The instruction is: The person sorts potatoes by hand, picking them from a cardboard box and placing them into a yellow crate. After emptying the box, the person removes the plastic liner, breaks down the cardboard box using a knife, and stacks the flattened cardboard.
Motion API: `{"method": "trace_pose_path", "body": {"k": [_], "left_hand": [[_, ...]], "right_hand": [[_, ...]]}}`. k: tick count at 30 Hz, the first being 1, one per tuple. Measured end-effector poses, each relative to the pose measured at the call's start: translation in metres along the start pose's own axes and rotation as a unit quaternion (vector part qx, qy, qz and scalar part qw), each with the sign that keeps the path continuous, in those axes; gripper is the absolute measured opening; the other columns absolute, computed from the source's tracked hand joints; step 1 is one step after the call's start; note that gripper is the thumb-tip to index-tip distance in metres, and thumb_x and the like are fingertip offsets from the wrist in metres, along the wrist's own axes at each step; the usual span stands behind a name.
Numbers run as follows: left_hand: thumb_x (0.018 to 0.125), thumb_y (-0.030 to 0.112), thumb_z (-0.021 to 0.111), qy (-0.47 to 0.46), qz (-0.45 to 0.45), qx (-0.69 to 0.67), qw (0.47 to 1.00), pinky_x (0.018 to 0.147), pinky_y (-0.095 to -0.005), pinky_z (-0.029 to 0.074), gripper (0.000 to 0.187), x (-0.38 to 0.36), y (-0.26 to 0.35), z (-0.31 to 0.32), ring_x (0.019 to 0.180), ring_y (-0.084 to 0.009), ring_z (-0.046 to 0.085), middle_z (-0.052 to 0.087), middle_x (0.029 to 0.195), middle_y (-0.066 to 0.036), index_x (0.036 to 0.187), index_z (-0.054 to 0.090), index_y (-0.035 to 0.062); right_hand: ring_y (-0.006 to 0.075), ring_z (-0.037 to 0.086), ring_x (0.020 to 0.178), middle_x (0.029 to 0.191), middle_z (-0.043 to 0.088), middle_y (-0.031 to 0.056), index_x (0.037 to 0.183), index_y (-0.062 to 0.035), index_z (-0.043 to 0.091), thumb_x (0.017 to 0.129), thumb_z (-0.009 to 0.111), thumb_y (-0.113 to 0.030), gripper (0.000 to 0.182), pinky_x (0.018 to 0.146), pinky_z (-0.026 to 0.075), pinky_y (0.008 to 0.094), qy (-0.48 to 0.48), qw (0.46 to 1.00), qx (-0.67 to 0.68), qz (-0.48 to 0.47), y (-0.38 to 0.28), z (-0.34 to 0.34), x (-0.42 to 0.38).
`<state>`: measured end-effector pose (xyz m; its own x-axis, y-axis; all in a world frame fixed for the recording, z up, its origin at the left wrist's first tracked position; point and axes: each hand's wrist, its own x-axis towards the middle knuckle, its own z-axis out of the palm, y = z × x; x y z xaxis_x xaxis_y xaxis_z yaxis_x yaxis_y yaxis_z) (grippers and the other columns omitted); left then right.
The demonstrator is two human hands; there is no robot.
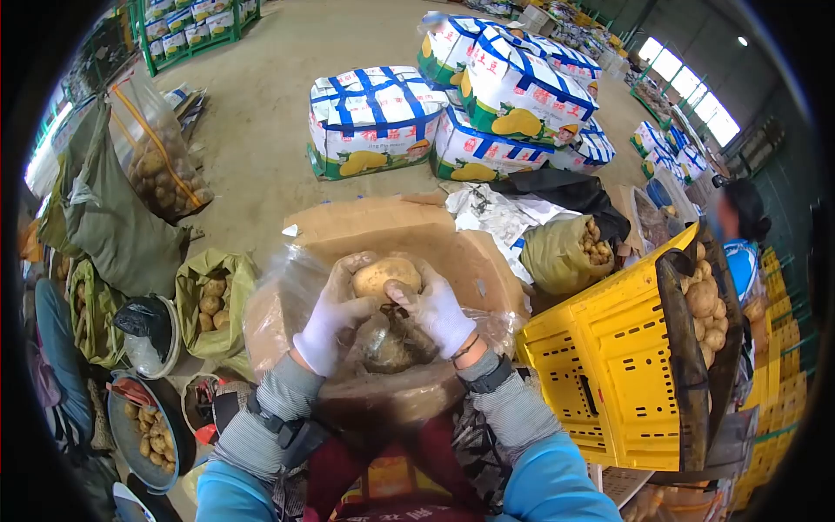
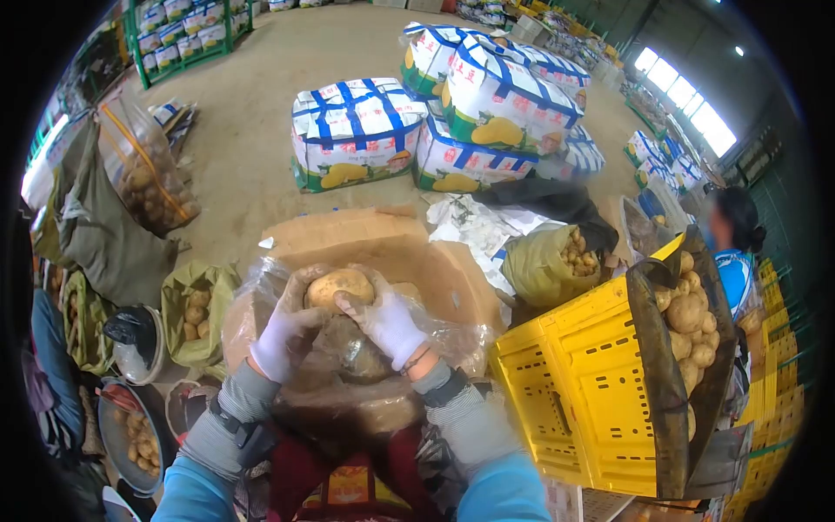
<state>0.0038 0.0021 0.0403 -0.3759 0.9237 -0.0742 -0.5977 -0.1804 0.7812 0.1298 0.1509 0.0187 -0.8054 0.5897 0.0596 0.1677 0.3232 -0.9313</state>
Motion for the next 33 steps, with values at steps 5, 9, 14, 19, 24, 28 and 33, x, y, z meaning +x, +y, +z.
{"method": "trace_pose_path", "body": {"k": [5, 9, 14, 19, 24, 28, 33], "left_hand": [[0.093, 0.014, 0.056, -0.065, -0.159, -0.131, 0.976, 0.093, -0.0376, 0.051, 0.052, 0.002, -0.005, -0.014, 0.113, -0.0257, 0.061, 0.057, 0.129, -0.013, 0.142, 0.04, 0.0087], [0.095, 0.021, 0.055, -0.055, -0.123, -0.153, 0.979, 0.097, -0.0415, 0.049, 0.051, 0.001, -0.015, -0.024, 0.116, -0.0277, 0.06, 0.057, 0.132, -0.013, 0.142, 0.039, 0.0067], [0.087, 0.008, 0.063, -0.025, -0.043, -0.057, 0.997, 0.095, -0.039, 0.05, 0.062, -0.001, 0.003, -0.006, 0.112, -0.023, 0.059, 0.053, 0.132, -0.008, 0.144, 0.038, 0.0074], [0.075, 0.003, 0.075, 0.025, 0.242, 0.4, 0.884, 0.104, -0.0377, 0.045, 0.075, 0.009, -0.021, -0.013, 0.123, -0.0296, 0.054, 0.052, 0.135, -0.017, 0.14, 0.037, -0.0026], [0.071, 0.01, 0.081, 0.014, 0.28, 0.516, 0.81, 0.105, -0.0365, 0.044, 0.08, 0.006, -0.018, -0.009, 0.127, -0.0315, 0.052, 0.051, 0.135, -0.022, 0.137, 0.039, -0.0031], [0.067, 0.007, 0.083, 0.013, 0.239, 0.46, 0.855, 0.106, -0.0354, 0.044, 0.082, 0.007, -0.017, -0.012, 0.127, -0.0293, 0.052, 0.051, 0.136, -0.02, 0.137, 0.04, -0.0008], [0.064, -0.003, 0.081, -0.012, 0.134, 0.298, 0.945, 0.107, -0.0322, 0.042, 0.088, 0.007, -0.021, -0.022, 0.13, -0.0234, 0.046, 0.046, 0.137, -0.011, 0.139, 0.037, 0.003]], "right_hand": [[0.0298, 0.054, 0.125, 0.136, 0.055, 0.0124, 0.136, -0.0064, 0.05, 0.079, 0.08, -0.019, 0.065, 0.103, 0.044, 0.0346, -0.033, 0.994, 0.0, -0.101, -0.033, -0.01, -0.006], [0.0282, 0.044, 0.134, 0.142, 0.048, 0.0143, 0.139, -0.0052, 0.047, 0.08, 0.079, -0.013, 0.068, 0.11, 0.037, 0.0362, -0.084, 0.979, -0.002, -0.187, -0.02, -0.013, -0.004], [0.0279, 0.037, 0.139, 0.146, 0.042, 0.0177, 0.144, -0.0004, 0.039, 0.08, 0.08, -0.022, 0.079, 0.113, 0.032, 0.0382, -0.098, 0.979, 0.158, -0.086, -0.025, -0.01, -0.003], [0.0292, 0.042, 0.134, 0.139, 0.047, 0.0173, 0.142, 0.0003, 0.039, 0.073, 0.084, -0.039, 0.091, 0.109, 0.037, 0.0392, 0.05, 0.987, -0.087, -0.126, -0.007, 0.023, -0.009], [0.0318, 0.059, 0.113, 0.117, 0.062, 0.0174, 0.129, -0.0005, 0.051, 0.074, 0.081, -0.043, 0.076, 0.095, 0.048, 0.04, 0.06, 0.981, -0.149, -0.109, -0.006, 0.024, -0.005], [0.0282, 0.065, 0.101, 0.111, 0.066, 0.0161, 0.122, -0.0002, 0.056, 0.08, 0.077, -0.04, 0.061, 0.087, 0.051, 0.0368, 0.068, 0.984, -0.116, -0.119, -0.021, 0.021, -0.007], [0.0149, 0.064, 0.087, 0.097, 0.069, 0.0083, 0.113, -0.0008, 0.063, 0.092, 0.067, -0.019, 0.028, 0.079, 0.051, 0.0274, 0.093, 0.993, 0.075, -0.002, -0.018, 0.013, -0.003]]}}
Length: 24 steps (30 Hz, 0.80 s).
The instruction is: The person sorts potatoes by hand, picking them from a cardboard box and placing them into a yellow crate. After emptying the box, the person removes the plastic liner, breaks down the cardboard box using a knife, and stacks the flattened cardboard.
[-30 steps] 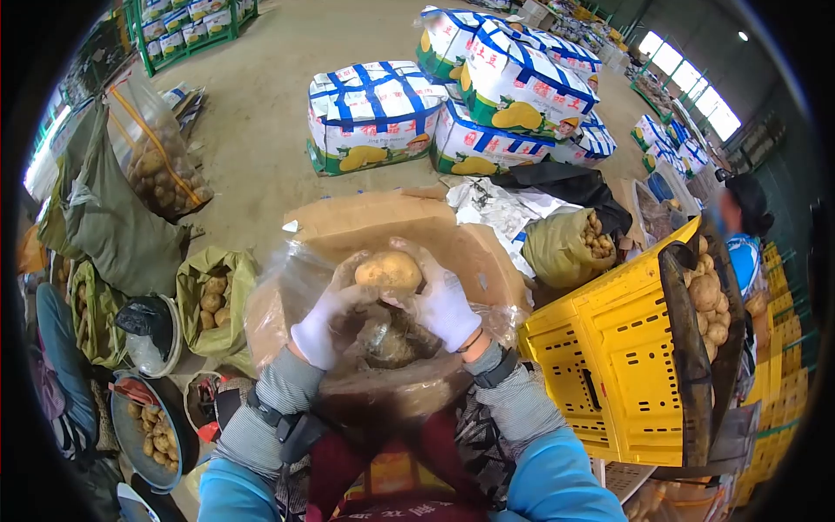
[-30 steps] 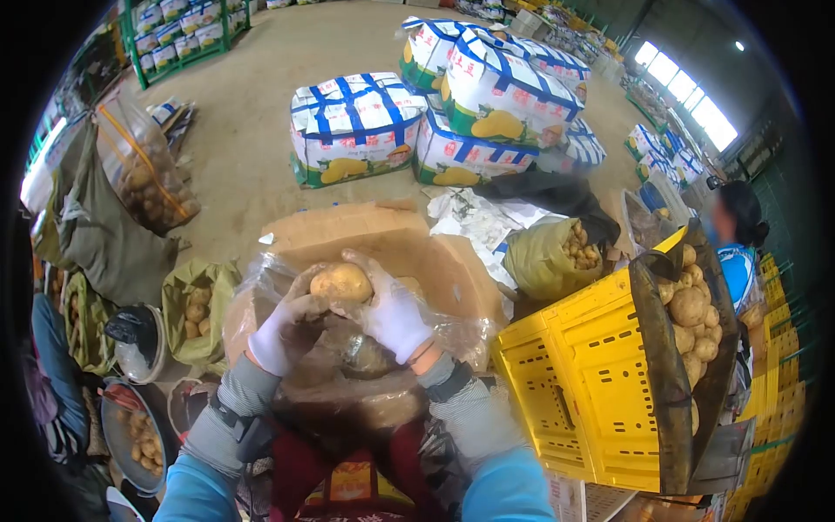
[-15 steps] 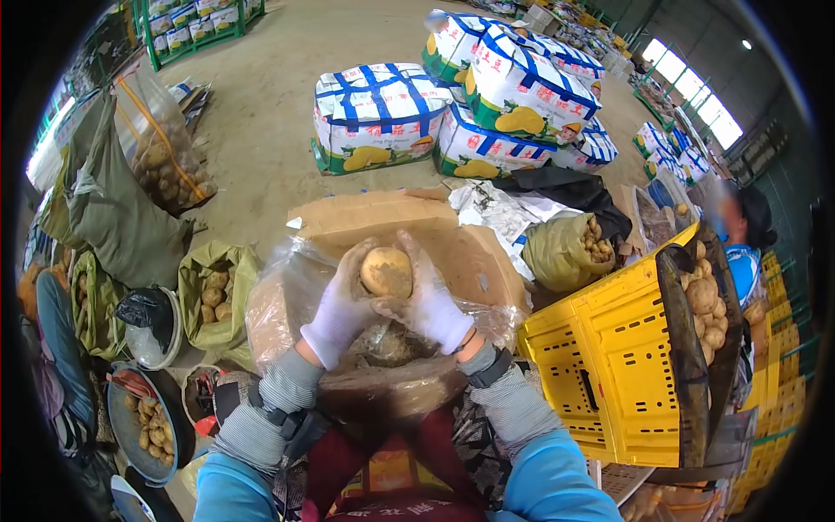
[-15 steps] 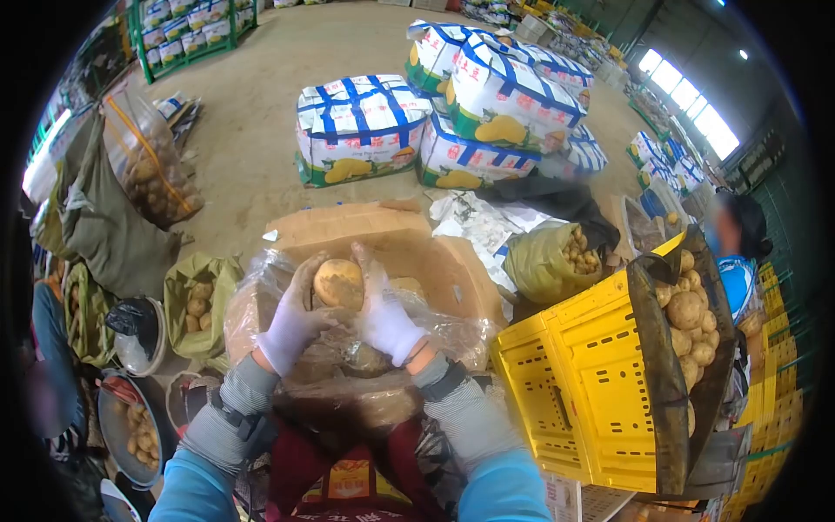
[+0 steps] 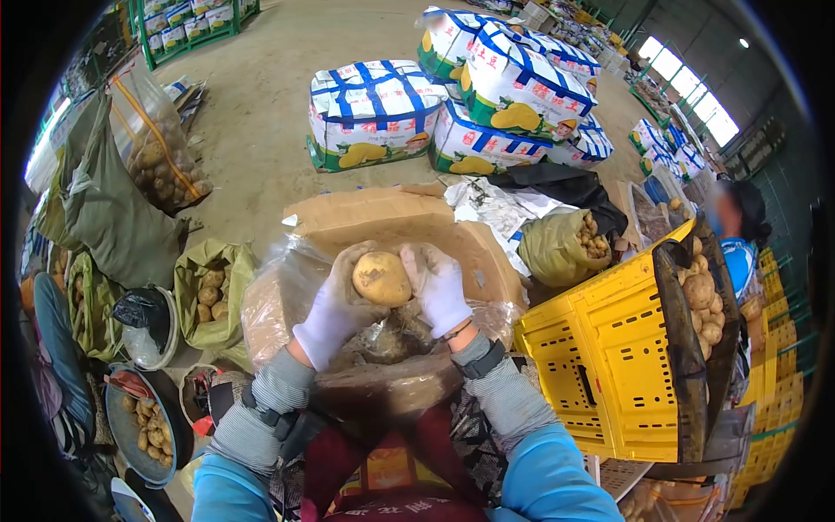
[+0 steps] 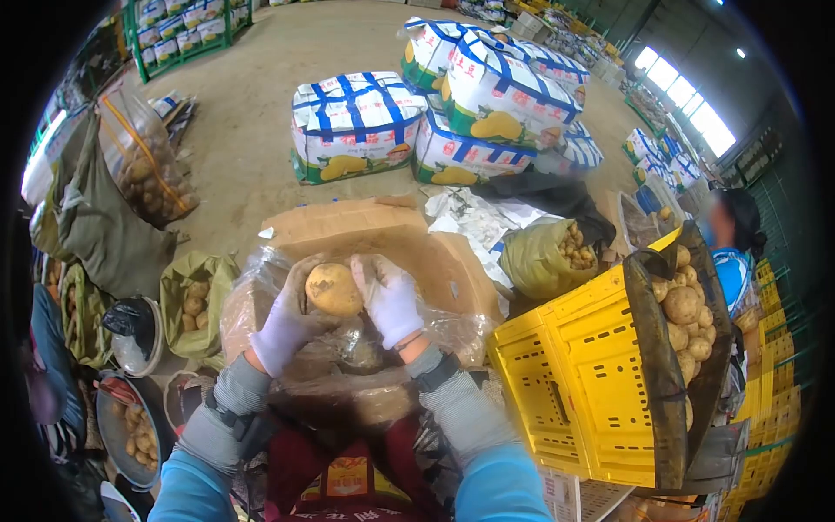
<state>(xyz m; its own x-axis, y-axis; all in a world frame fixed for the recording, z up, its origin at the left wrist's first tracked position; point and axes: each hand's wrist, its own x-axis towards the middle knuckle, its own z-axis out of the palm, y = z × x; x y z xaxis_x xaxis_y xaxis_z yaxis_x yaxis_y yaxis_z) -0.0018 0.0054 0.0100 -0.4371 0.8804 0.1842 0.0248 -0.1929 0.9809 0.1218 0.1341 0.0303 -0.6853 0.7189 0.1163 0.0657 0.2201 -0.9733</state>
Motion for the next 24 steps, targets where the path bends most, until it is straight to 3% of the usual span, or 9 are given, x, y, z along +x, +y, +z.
{"method": "trace_pose_path", "body": {"k": [2, 3, 6, 9, 12, 17, 20, 22, 24], "left_hand": [[0.063, -0.008, 0.078, -0.01, -0.027, -0.103, 0.994, 0.107, -0.032, 0.042, 0.092, 0.002, 0.001, 0.002, 0.131, -0.0218, 0.043, 0.043, 0.137, -0.008, 0.142, 0.033, 0.0046], [0.063, -0.01, 0.076, -0.007, -0.052, -0.161, 0.986, 0.107, -0.0325, 0.042, 0.093, 0.001, 0.008, 0.002, 0.131, -0.022, 0.043, 0.042, 0.137, -0.008, 0.143, 0.031, 0.0053], [0.062, -0.014, 0.071, 0.009, -0.109, -0.278, 0.954, 0.106, -0.0335, 0.042, 0.095, -0.002, 0.026, 0.0, 0.131, -0.0224, 0.043, 0.041, 0.137, -0.009, 0.145, 0.027, 0.007], [0.066, -0.014, 0.066, 0.025, -0.11, -0.279, 0.954, 0.101, -0.0329, 0.046, 0.092, -0.002, 0.031, -0.005, 0.129, -0.0223, 0.046, 0.043, 0.137, -0.01, 0.146, 0.027, 0.0088], [0.075, -0.01, 0.06, 0.024, -0.113, -0.278, 0.954, 0.092, -0.0308, 0.05, 0.082, -0.007, 0.038, -0.004, 0.124, -0.0219, 0.051, 0.048, 0.135, -0.009, 0.148, 0.029, 0.011], [0.09, 0.003, 0.055, 0.004, -0.115, -0.236, 0.965, 0.098, -0.035, 0.05, 0.058, -0.011, 0.038, -0.017, 0.123, -0.0265, 0.051, 0.047, 0.133, -0.014, 0.143, 0.031, 0.006], [0.095, 0.009, 0.05, 0.024, -0.122, -0.405, 0.906, 0.09, -0.0354, 0.055, 0.048, -0.005, 0.041, -0.012, 0.115, -0.0285, 0.057, 0.05, 0.128, -0.015, 0.14, 0.033, 0.0059], [0.091, 0.006, 0.055, 0.03, -0.034, -0.13, 0.99, 0.09, -0.038, 0.053, 0.044, -0.005, 0.024, -0.017, 0.113, -0.0267, 0.058, 0.053, 0.127, -0.014, 0.134, 0.043, 0.0045], [0.09, 0.007, 0.057, 0.066, -0.037, -0.041, 0.996, 0.09, -0.0386, 0.052, 0.039, -0.006, 0.027, -0.014, 0.109, -0.0257, 0.06, 0.055, 0.124, -0.014, 0.128, 0.048, 0.0026]], "right_hand": [[0.0087, 0.061, 0.08, 0.092, 0.069, 0.0049, 0.108, 0.0006, 0.064, 0.096, 0.062, -0.013, 0.019, 0.074, 0.05, 0.0241, 0.03, 0.998, 0.013, 0.05, -0.002, -0.004, 0.006], [0.0079, 0.058, 0.068, 0.085, 0.067, 0.002, 0.106, 0.0005, 0.065, 0.096, 0.06, -0.01, 0.015, 0.064, 0.047, 0.0228, 0.085, 0.982, 0.168, 0.008, 0.007, 0.006, 0.009], [0.0081, 0.058, 0.066, 0.088, 0.067, 0.0027, 0.107, 0.0003, 0.064, 0.1, 0.056, -0.023, 0.026, 0.063, 0.048, 0.0235, 0.02, 0.983, 0.132, 0.123, 0.007, -0.011, 0.011], [0.0108, 0.061, 0.085, 0.1, 0.067, 0.0077, 0.115, 0.0012, 0.061, 0.102, 0.049, -0.039, 0.044, 0.077, 0.05, 0.025, -0.033, 0.959, 0.116, 0.257, 0.002, -0.02, 0.012], [0.0134, 0.058, 0.103, 0.113, 0.064, 0.0117, 0.122, 0.0026, 0.059, 0.102, 0.041, -0.051, 0.059, 0.089, 0.048, 0.0256, -0.129, 0.985, 0.06, 0.095, 0.017, -0.014, 0.008], [0.0169, 0.055, 0.11, 0.12, 0.061, 0.0101, 0.129, 0.0043, 0.052, 0.094, 0.066, -0.028, 0.05, 0.095, 0.046, 0.0294, -0.131, 0.968, 0.177, 0.124, 0.033, -0.007, 0.006], [0.0175, 0.056, 0.11, 0.12, 0.061, 0.0098, 0.126, 0.0037, 0.053, 0.085, 0.077, -0.02, 0.054, 0.095, 0.047, 0.0308, -0.13, 0.98, 0.121, 0.086, 0.021, -0.008, 0.003], [0.0166, 0.057, 0.109, 0.118, 0.061, 0.0086, 0.123, 0.0036, 0.055, 0.08, 0.082, -0.02, 0.056, 0.094, 0.048, 0.0311, -0.127, 0.99, 0.056, -0.02, 0.019, -0.001, -0.003], [0.0167, 0.059, 0.104, 0.115, 0.062, 0.0092, 0.115, 0.0017, 0.056, 0.077, 0.084, -0.021, 0.052, 0.092, 0.049, 0.0302, -0.098, 0.988, 0.01, -0.123, 0.02, 0.011, -0.01]]}}
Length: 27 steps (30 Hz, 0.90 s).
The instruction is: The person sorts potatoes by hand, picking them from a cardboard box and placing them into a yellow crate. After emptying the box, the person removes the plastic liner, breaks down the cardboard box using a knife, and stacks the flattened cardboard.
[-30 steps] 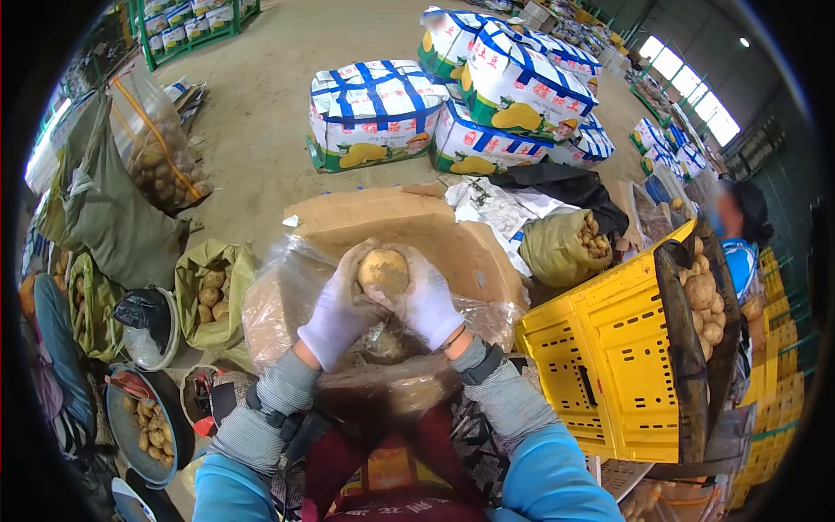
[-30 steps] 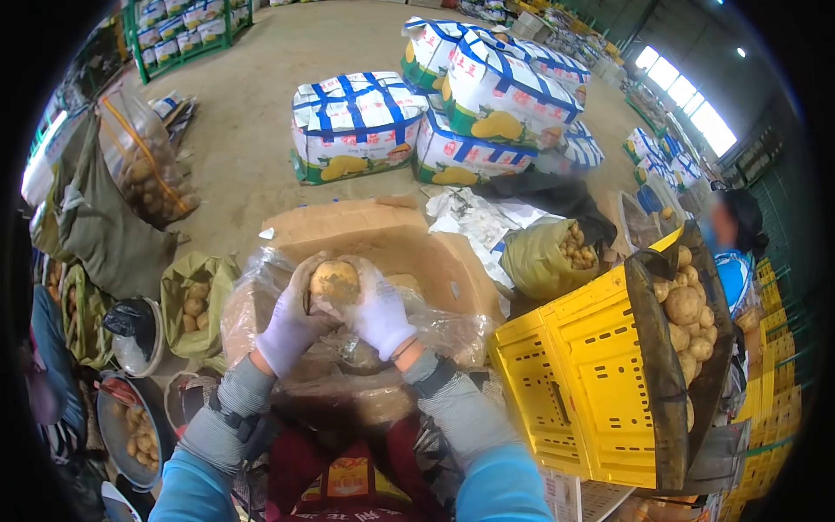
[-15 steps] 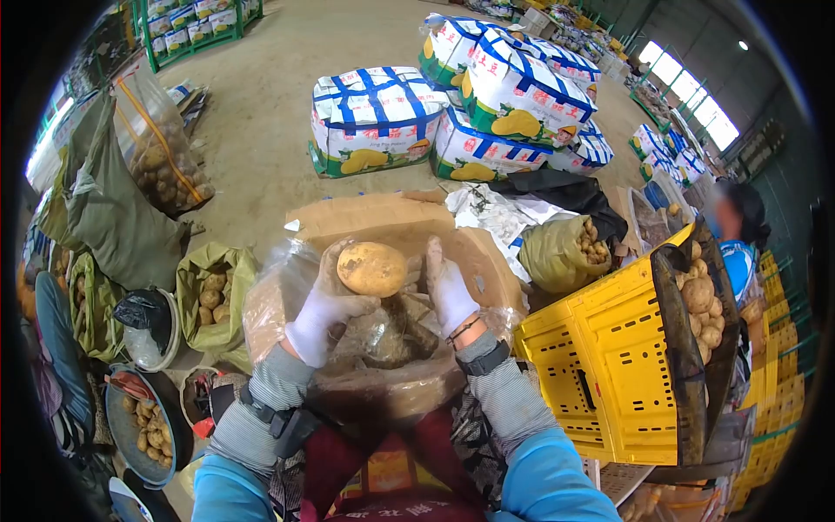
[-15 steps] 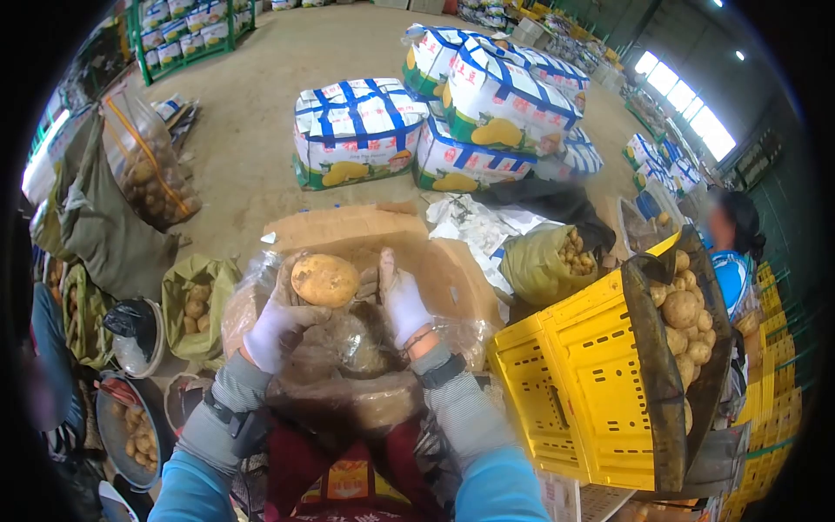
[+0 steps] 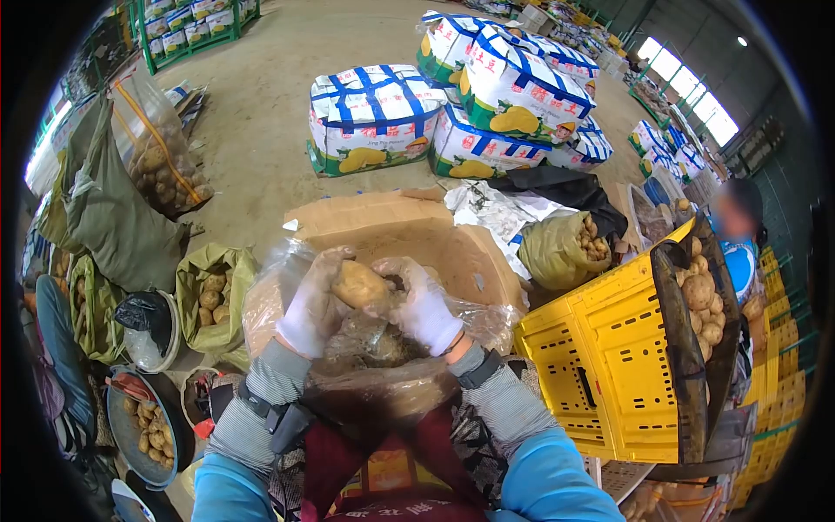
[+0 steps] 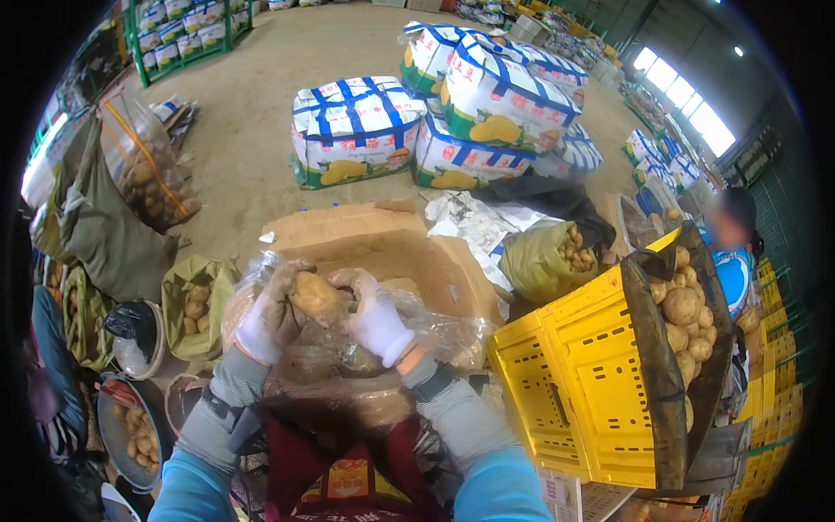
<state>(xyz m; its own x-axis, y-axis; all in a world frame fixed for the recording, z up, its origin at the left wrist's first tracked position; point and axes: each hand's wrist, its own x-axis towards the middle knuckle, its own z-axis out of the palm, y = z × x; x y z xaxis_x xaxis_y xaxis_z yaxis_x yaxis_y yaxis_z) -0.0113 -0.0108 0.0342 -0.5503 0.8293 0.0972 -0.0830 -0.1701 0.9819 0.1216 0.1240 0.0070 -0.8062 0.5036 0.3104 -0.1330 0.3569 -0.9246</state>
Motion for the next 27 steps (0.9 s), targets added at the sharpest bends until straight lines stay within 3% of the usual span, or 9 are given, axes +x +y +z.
{"method": "trace_pose_path", "body": {"k": [5, 10, 14, 16, 18, 20, 21, 23, 27], "left_hand": [[0.094, 0.01, 0.055, -0.015, -0.165, -0.254, 0.953, 0.086, -0.0355, 0.053, 0.03, 0.005, -0.017, -0.009, 0.099, -0.0232, 0.063, 0.059, 0.114, -0.013, 0.122, 0.052, -0.0004], [0.091, 0.013, 0.056, 0.015, -0.139, -0.253, 0.957, 0.077, -0.0323, 0.055, 0.034, 0.002, -0.003, 0.008, 0.095, -0.0196, 0.064, 0.061, 0.105, -0.009, 0.123, 0.05, 0.0039], [0.092, 0.016, 0.056, -0.007, -0.146, -0.342, 0.928, 0.082, -0.0351, 0.055, 0.031, 0.005, -0.021, 0.001, 0.097, -0.0207, 0.064, 0.062, 0.105, -0.009, 0.12, 0.053, 0.0035], [0.092, 0.018, 0.055, 0.032, -0.149, -0.31, 0.938, 0.085, -0.0366, 0.055, 0.031, 0.002, -0.029, 0.001, 0.098, -0.0218, 0.064, 0.063, 0.106, -0.009, 0.119, 0.054, 0.0037], [0.093, 0.019, 0.054, 0.035, -0.029, -0.066, 0.997, 0.088, -0.0377, 0.054, 0.03, -0.002, -0.021, 0.002, 0.1, -0.0227, 0.063, 0.063, 0.108, -0.009, 0.118, 0.055, 0.0038], [0.093, 0.019, 0.053, -0.015, 0.225, 0.377, 0.898, 0.091, -0.0385, 0.053, 0.028, -0.004, -0.004, 0.002, 0.103, -0.0234, 0.062, 0.063, 0.11, -0.009, 0.116, 0.057, 0.0037], [0.093, 0.017, 0.053, -0.025, 0.126, 0.081, 0.988, 0.094, -0.0377, 0.052, 0.029, 0.001, -0.023, -0.01, 0.107, -0.0239, 0.061, 0.062, 0.112, -0.01, 0.117, 0.057, 0.0021], [0.093, 0.016, 0.049, -0.08, 0.067, -0.021, 0.994, 0.102, -0.0381, 0.047, 0.034, 0.011, -0.033, -0.008, 0.119, -0.0252, 0.056, 0.058, 0.124, -0.013, 0.12, 0.057, -0.0033], [0.099, 0.022, 0.042, -0.146, 0.057, -0.201, 0.967, 0.116, -0.0387, 0.029, 0.047, 0.028, -0.038, -0.026, 0.135, -0.0245, 0.041, 0.045, 0.145, -0.013, 0.138, 0.045, -0.0042]], "right_hand": [[0.0162, 0.06, 0.101, 0.114, 0.062, 0.0099, 0.109, -0.0007, 0.056, 0.084, 0.077, -0.016, 0.035, 0.091, 0.049, 0.0293, -0.014, 0.999, -0.039, -0.003, -0.002, 0.0, -0.001], [0.018, 0.062, 0.103, 0.113, 0.064, 0.0133, 0.114, -0.002, 0.059, 0.087, 0.071, -0.013, 0.031, 0.087, 0.051, 0.0291, 0.034, 0.985, 0.116, 0.119, 0.012, -0.001, 0.005], [0.0173, 0.06, 0.108, 0.117, 0.063, 0.0113, 0.118, 0.0008, 0.059, 0.09, 0.069, -0.012, 0.033, 0.094, 0.049, 0.0297, -0.016, 0.982, -0.178, -0.058, -0.009, 0.012, -0.004], [0.0208, 0.06, 0.111, 0.117, 0.063, 0.0106, 0.123, -0.0001, 0.057, 0.09, 0.07, -0.017, 0.039, 0.097, 0.049, 0.0336, -0.013, 0.992, 0.079, 0.1, 0.017, 0.013, -0.003], [0.0222, 0.058, 0.115, 0.12, 0.062, 0.0111, 0.126, -0.0002, 0.056, 0.091, 0.069, -0.018, 0.041, 0.101, 0.047, 0.0355, 0.022, 0.935, 0.244, 0.254, 0.018, -0.002, 0.009], [0.0227, 0.054, 0.122, 0.132, 0.055, 0.0127, 0.139, -0.0026, 0.045, 0.093, 0.067, -0.019, 0.054, 0.102, 0.045, 0.0346, -0.021, 0.953, 0.239, 0.182, 0.01, 0.002, 0.009], [0.0211, 0.055, 0.119, 0.132, 0.055, 0.0124, 0.143, -0.0042, 0.041, 0.092, 0.068, -0.017, 0.059, 0.098, 0.047, 0.0315, -0.035, 0.984, 0.142, 0.102, 0.008, 0.011, 0.002], [0.0275, 0.045, 0.131, 0.14, 0.048, 0.0171, 0.151, -0.0065, 0.027, 0.08, 0.079, -0.019, 0.089, 0.109, 0.038, 0.0348, -0.008, 0.997, -0.026, -0.069, 0.027, 0.031, -0.009], [0.0249, 0.054, 0.12, 0.132, 0.055, 0.0153, 0.144, -0.0036, 0.037, 0.077, 0.08, -0.015, 0.08, 0.102, 0.045, 0.0353, 0.029, 0.989, 0.107, 0.099, 0.007, 0.023, 0.008]]}}
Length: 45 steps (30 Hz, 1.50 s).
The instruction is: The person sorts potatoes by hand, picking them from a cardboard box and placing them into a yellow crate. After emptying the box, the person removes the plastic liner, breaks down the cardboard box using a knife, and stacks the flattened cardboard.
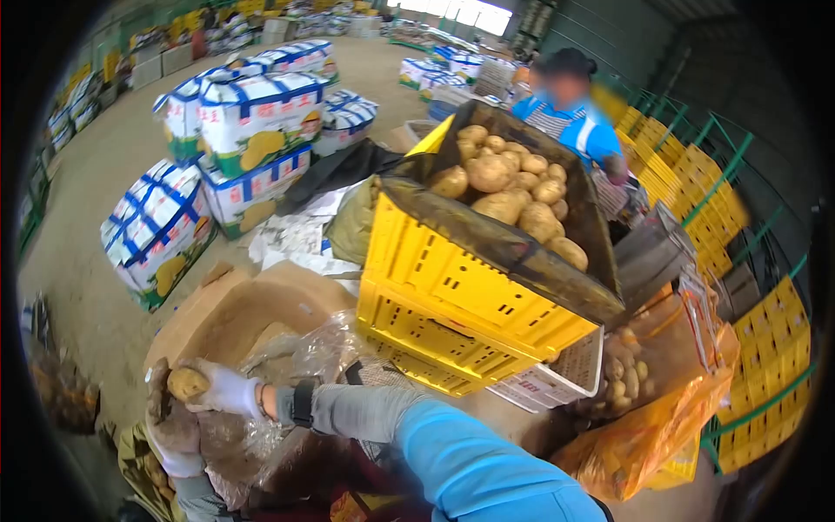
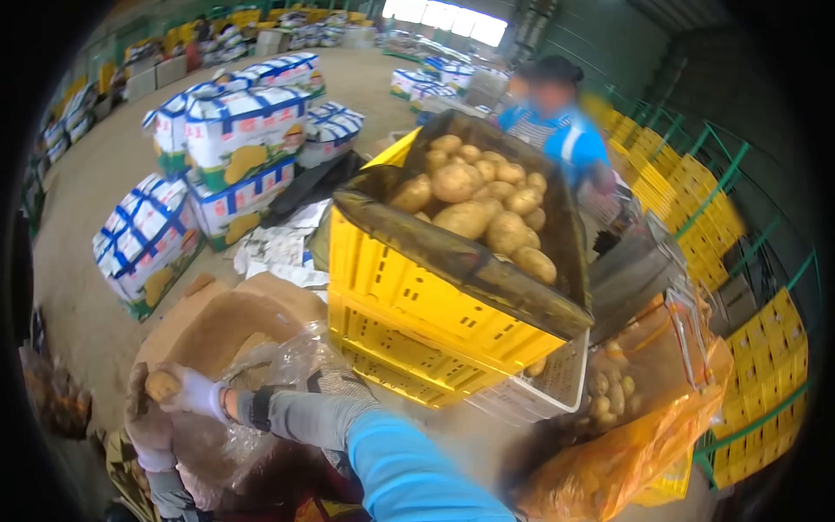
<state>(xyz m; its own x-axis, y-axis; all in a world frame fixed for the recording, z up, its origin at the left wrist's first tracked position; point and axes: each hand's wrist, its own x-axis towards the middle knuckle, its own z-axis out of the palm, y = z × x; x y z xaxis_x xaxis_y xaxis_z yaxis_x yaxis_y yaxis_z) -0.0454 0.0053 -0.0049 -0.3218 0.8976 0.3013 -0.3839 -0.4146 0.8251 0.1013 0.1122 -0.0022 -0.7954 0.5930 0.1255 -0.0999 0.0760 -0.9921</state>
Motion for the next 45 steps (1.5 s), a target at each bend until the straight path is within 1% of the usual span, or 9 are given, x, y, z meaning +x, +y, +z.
{"method": "trace_pose_path", "body": {"k": [5, 15, 18, 24, 27, 28, 32, 39, 45], "left_hand": [[0.099, 0.037, 0.043, -0.027, -0.073, -0.143, 0.987, 0.113, -0.0404, 0.03, 0.056, -0.003, 0.012, -0.022, 0.139, -0.0233, 0.036, 0.039, 0.152, -0.009, 0.147, 0.041, 0.0091], [0.091, 0.045, 0.053, 0.082, -0.212, 0.099, 0.969, 0.099, -0.0451, 0.04, 0.057, -0.017, -0.049, -0.027, 0.125, -0.0279, 0.048, 0.051, 0.136, -0.008, 0.136, 0.049, 0.0112], [0.092, 0.045, 0.053, 0.137, -0.325, 0.158, 0.922, 0.1, -0.0449, 0.04, 0.056, -0.036, -0.073, -0.04, 0.125, -0.0271, 0.048, 0.052, 0.135, -0.008, 0.136, 0.05, 0.0107], [0.094, 0.043, 0.052, 0.219, -0.478, 0.206, 0.825, 0.1, -0.0444, 0.04, 0.053, -0.071, -0.103, -0.057, 0.124, -0.0255, 0.049, 0.054, 0.133, -0.008, 0.135, 0.051, 0.0095], [0.095, 0.042, 0.051, 0.24, -0.51, 0.218, 0.797, 0.1, -0.0441, 0.04, 0.051, -0.076, -0.11, -0.061, 0.124, -0.0246, 0.049, 0.054, 0.132, -0.009, 0.135, 0.052, 0.0089], [0.095, 0.042, 0.051, 0.246, -0.516, 0.222, 0.79, 0.101, -0.044, 0.04, 0.051, -0.077, -0.112, -0.063, 0.123, -0.0244, 0.05, 0.055, 0.132, -0.009, 0.134, 0.052, 0.0087], [0.097, 0.041, 0.05, 0.26, -0.536, 0.233, 0.768, 0.101, -0.0437, 0.04, 0.049, -0.076, -0.113, -0.064, 0.123, -0.0233, 0.05, 0.056, 0.13, -0.009, 0.134, 0.053, 0.008], [0.099, 0.039, 0.049, 0.275, -0.555, 0.236, 0.748, 0.102, -0.043, 0.04, 0.047, -0.083, -0.124, -0.068, 0.122, -0.0214, 0.051, 0.058, 0.128, -0.01, 0.133, 0.054, 0.0066], [0.09, 0.043, 0.055, 0.201, -0.581, 0.233, 0.754, 0.094, -0.0499, 0.041, 0.057, -0.093, -0.144, -0.083, 0.116, -0.0316, 0.05, 0.052, 0.13, -0.01, 0.136, 0.048, 0.012]], "right_hand": [[0.0146, 0.057, 0.109, 0.121, 0.06, 0.0079, 0.142, -0.0036, 0.04, 0.082, 0.076, -0.007, 0.07, 0.092, 0.049, 0.0272, 0.052, 0.968, 0.234, 0.074, -0.066, -0.037, -0.025], [0.017, 0.05, 0.124, 0.133, 0.054, 0.0099, 0.144, -0.0002, 0.036, 0.081, 0.077, -0.011, 0.076, 0.106, 0.04, 0.0293, 0.206, 0.951, -0.232, -0.004, -0.343, -0.249, -0.299], [0.0156, 0.06, 0.112, 0.127, 0.058, 0.0088, 0.146, -0.0022, 0.033, 0.081, 0.076, -0.009, 0.078, 0.096, 0.048, 0.0267, 0.345, 0.926, -0.146, 0.04, -0.387, -0.29, -0.357], [0.0154, 0.06, 0.109, 0.125, 0.06, 0.008, 0.142, -0.0022, 0.04, 0.079, 0.08, -0.012, 0.076, 0.094, 0.049, 0.0282, 0.333, 0.898, -0.258, 0.125, -0.379, -0.387, -0.407], [0.0232, 0.066, 0.097, 0.109, 0.068, 0.0143, 0.14, -0.0019, 0.044, 0.073, 0.083, -0.032, 0.083, 0.086, 0.051, 0.0315, 0.32, 0.804, -0.486, 0.122, -0.35, -0.42, -0.396], [0.0188, 0.06, 0.11, 0.124, 0.061, 0.011, 0.139, -0.0001, 0.044, 0.073, 0.084, -0.018, 0.079, 0.097, 0.047, 0.0297, 0.336, 0.79, -0.472, 0.199, -0.35, -0.424, -0.396], [0.0281, 0.064, 0.106, 0.115, 0.064, 0.0204, 0.138, -0.0008, 0.045, 0.078, 0.079, -0.033, 0.076, 0.091, 0.049, 0.0348, 0.358, 0.704, -0.535, 0.299, -0.354, -0.444, -0.377], [0.0388, 0.063, 0.104, 0.102, 0.068, 0.0223, 0.121, 0.0, 0.06, 0.088, 0.059, -0.055, 0.064, 0.091, 0.048, 0.0409, 0.005, 0.51, -0.686, 0.518, -0.35, -0.464, -0.349], [0.0337, 0.064, 0.105, 0.108, 0.069, 0.0164, 0.12, -0.0103, 0.066, 0.088, 0.058, -0.049, 0.051, 0.092, 0.049, 0.0381, 0.096, 0.657, -0.635, 0.396, -0.352, -0.452, -0.344]]}}
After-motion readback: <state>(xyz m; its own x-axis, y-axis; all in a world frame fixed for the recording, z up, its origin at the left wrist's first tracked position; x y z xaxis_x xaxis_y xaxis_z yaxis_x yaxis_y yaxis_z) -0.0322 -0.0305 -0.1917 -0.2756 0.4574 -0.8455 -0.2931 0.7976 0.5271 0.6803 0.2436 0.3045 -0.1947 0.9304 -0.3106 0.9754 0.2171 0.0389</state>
